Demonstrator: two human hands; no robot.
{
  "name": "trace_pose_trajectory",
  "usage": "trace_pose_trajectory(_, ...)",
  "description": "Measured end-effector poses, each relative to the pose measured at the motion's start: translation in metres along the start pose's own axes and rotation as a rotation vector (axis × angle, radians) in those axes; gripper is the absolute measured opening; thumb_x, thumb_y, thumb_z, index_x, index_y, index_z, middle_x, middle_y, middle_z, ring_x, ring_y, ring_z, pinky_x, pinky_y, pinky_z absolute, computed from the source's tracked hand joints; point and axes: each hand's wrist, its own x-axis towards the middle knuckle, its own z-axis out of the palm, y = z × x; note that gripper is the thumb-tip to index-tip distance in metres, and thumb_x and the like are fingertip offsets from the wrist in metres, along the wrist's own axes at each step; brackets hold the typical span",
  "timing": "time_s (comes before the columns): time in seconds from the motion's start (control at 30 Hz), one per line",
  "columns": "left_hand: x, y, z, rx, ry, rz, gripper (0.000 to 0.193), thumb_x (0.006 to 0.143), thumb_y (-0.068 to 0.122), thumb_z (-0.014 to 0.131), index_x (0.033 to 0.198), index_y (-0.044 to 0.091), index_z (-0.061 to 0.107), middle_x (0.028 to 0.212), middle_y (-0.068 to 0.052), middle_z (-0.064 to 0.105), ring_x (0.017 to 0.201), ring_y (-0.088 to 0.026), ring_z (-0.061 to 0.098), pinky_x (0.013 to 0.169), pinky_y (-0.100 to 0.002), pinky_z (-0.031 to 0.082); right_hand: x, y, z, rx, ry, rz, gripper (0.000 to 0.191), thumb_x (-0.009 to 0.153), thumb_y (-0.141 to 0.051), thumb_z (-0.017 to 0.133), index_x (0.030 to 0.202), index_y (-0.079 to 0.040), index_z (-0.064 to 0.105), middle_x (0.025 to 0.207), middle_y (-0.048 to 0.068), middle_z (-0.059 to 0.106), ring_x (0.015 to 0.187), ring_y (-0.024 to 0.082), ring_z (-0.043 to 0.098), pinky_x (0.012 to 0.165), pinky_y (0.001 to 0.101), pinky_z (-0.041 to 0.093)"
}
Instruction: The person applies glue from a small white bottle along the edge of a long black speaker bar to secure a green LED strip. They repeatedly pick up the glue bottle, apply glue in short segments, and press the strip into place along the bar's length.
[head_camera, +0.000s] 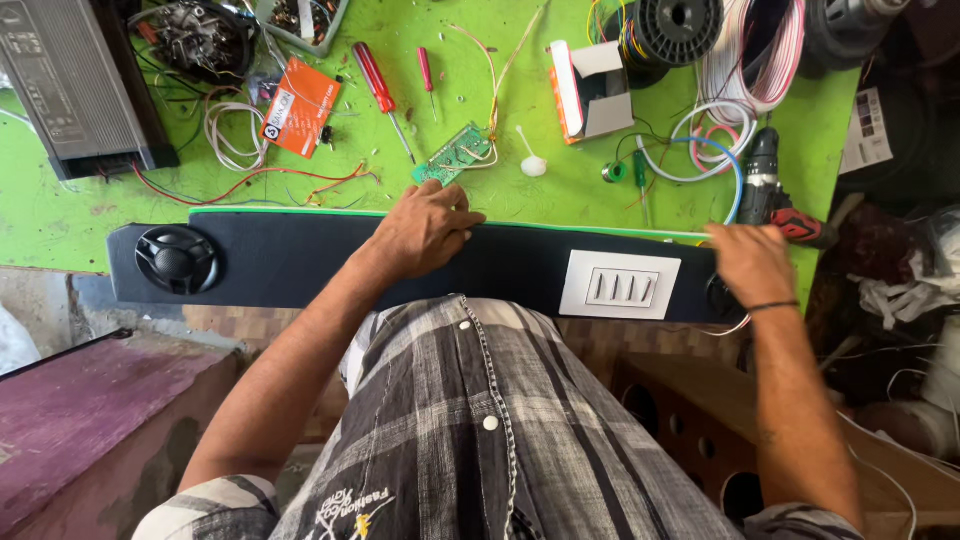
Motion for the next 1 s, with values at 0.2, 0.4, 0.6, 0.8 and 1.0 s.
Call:
trace_pose_trajectory(0.2, 0.002, 0.000, 0.000, 0.001, -0.027, -0.033, 0.030, 0.087, 0.020, 0.068, 0.115, 0.019, 0.078, 0.104, -0.005, 0.064, 0.104, -0.027, 0.058, 0.087, -0.045, 0.046, -0.064, 0.034, 0.008, -0.036, -0.080, 0.257, 0.024, 0.101, -0.006, 0.057, 0.118, -0.015, 0.072, 0.103, 0.006, 0.072, 0.105, 0.025, 0.066, 0.099, 0.0431, 0.044)
trace_pose_trajectory(0.4, 0.007, -0.006, 0.003, -0.001, -0.047, -0.040, 0.031, 0.087, 0.018, 0.067, 0.116, 0.021, 0.077, 0.106, -0.005, 0.065, 0.104, -0.028, 0.058, 0.089, -0.045, 0.047, -0.031, 0.004, -0.031, 0.123, -0.022, 0.286, 0.045, 0.092, -0.006, 0.057, 0.135, -0.006, 0.067, 0.141, 0.017, 0.065, 0.128, 0.038, 0.059, 0.109, 0.0510, 0.038)
trace_pose_trajectory(0.6, 0.008, -0.005, 0.001, 0.042, -0.129, -0.046, 0.036, 0.087, 0.015, 0.065, 0.121, 0.022, 0.075, 0.110, -0.005, 0.064, 0.106, -0.028, 0.058, 0.089, -0.045, 0.047, 0.093, -0.151, -0.047, 0.730, 0.050, -0.031, 0.032, 0.096, -0.017, 0.071, 0.126, -0.004, 0.070, 0.135, 0.015, 0.066, 0.125, 0.034, 0.062, 0.106, 0.0410, 0.050)
trace_pose_trajectory(0.8, 0.007, -0.004, 0.003, 0.046, -0.106, -0.028, 0.044, 0.081, 0.010, 0.063, 0.123, 0.022, 0.075, 0.112, -0.006, 0.063, 0.107, -0.029, 0.057, 0.091, -0.045, 0.047, 0.144, -0.244, -0.019, 0.865, 0.003, -0.056, 0.021, 0.089, -0.012, 0.076, 0.106, 0.000, 0.073, 0.103, 0.018, 0.073, 0.096, 0.038, 0.070, 0.082, 0.0426, 0.054)
trace_pose_trajectory(1.0, 0.007, -0.007, 0.004, 0.011, -0.129, -0.025, 0.044, 0.082, 0.010, 0.063, 0.123, 0.022, 0.075, 0.110, -0.006, 0.064, 0.107, -0.030, 0.058, 0.092, -0.046, 0.047, 0.144, -0.246, -0.017, 0.905, -0.017, 0.015, 0.014, 0.087, -0.008, 0.075, 0.098, -0.001, 0.073, 0.093, 0.018, 0.073, 0.088, 0.037, 0.070, 0.075, 0.0431, 0.054)
